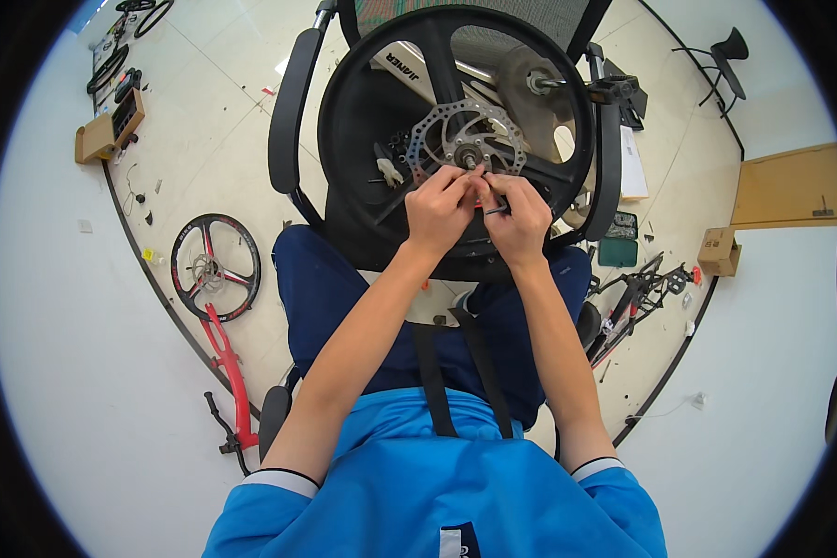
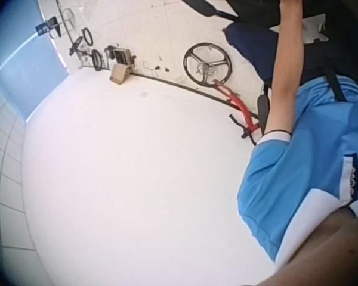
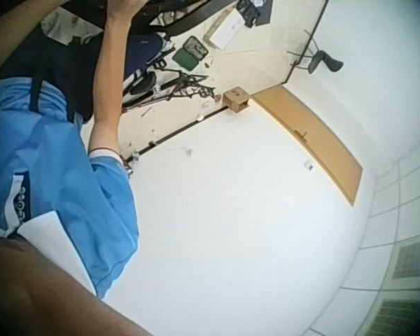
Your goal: The person assembles a bicycle disc brake caliper onto a rotor mounted on a chair. They insert and tighten small fasteners by hand, repeatedly adjusting the caliper position and checking alignment with the rotor.
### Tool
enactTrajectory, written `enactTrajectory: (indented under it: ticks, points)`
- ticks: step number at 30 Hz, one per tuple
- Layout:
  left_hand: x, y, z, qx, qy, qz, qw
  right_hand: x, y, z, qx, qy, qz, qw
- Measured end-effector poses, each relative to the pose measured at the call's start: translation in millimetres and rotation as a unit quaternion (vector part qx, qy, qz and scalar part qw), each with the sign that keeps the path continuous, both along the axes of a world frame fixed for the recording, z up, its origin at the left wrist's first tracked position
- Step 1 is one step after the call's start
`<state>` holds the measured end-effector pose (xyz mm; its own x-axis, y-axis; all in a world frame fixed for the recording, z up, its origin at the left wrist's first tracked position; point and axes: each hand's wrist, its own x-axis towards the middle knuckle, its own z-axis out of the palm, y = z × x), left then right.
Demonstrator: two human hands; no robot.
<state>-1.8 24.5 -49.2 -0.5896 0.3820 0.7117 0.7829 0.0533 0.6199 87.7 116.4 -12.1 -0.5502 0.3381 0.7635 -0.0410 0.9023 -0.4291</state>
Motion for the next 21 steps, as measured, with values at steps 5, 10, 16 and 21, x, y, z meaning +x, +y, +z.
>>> enactTrajectory:
  ticks: [5,10,16,21]
  points:
    - [-0.4,2.0,0.5,0.005,0.018,0.017,1.000,1.6,-7.1,16.6,-0.040,-0.012,0.000,0.999]
    - [-0.1,0.5,2.9,-0.003,0.019,0.009,1.000,16.0,-12.2,22.7,-0.077,-0.042,0.047,0.995]
    - [0.0,-1.6,-0.3,-0.005,-0.006,0.003,1.000,18.7,-6.0,21.3,-0.093,-0.050,0.062,0.993]
    - [-1.4,-2.9,1.5,-0.006,0.008,-0.009,1.000,17.3,-5.1,21.3,-0.001,-0.068,0.069,0.995]
